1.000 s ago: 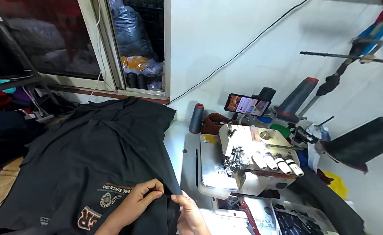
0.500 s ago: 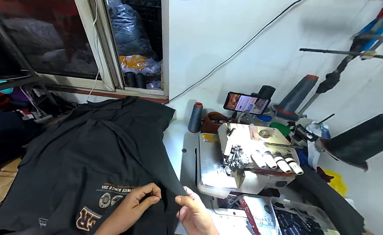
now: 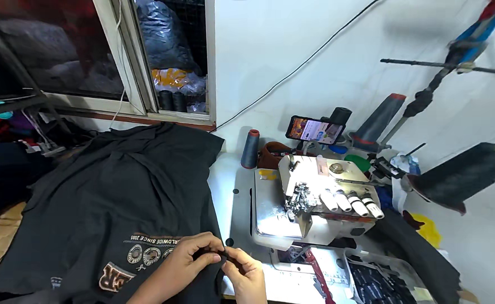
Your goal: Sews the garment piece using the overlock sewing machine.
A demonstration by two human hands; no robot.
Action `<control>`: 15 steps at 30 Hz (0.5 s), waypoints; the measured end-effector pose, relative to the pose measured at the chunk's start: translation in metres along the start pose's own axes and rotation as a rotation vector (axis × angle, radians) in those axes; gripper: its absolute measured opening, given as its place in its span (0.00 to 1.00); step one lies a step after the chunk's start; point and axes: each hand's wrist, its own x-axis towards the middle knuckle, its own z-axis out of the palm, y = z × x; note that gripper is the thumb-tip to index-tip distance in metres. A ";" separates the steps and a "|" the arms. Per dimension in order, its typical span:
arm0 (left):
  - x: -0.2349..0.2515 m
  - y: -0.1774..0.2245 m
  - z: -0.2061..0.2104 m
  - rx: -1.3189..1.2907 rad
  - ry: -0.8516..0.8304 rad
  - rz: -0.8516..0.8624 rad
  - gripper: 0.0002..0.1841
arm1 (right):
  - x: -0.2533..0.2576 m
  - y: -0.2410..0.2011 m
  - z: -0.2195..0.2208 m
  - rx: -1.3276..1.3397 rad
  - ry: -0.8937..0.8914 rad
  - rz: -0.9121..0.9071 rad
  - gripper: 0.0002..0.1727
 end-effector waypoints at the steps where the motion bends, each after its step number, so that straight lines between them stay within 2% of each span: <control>1: -0.001 0.000 0.000 -0.019 -0.005 -0.007 0.09 | 0.001 0.000 0.000 -0.005 -0.009 -0.007 0.14; 4: -0.001 0.003 -0.001 -0.045 -0.010 -0.024 0.10 | 0.003 -0.002 0.002 -0.048 -0.020 -0.031 0.15; 9: -0.004 0.002 0.005 0.208 0.059 -0.019 0.13 | 0.002 -0.001 0.005 -0.125 -0.038 -0.058 0.16; 15: -0.009 -0.004 0.008 0.335 0.075 -0.031 0.12 | -0.001 0.010 0.013 -0.030 0.054 -0.084 0.09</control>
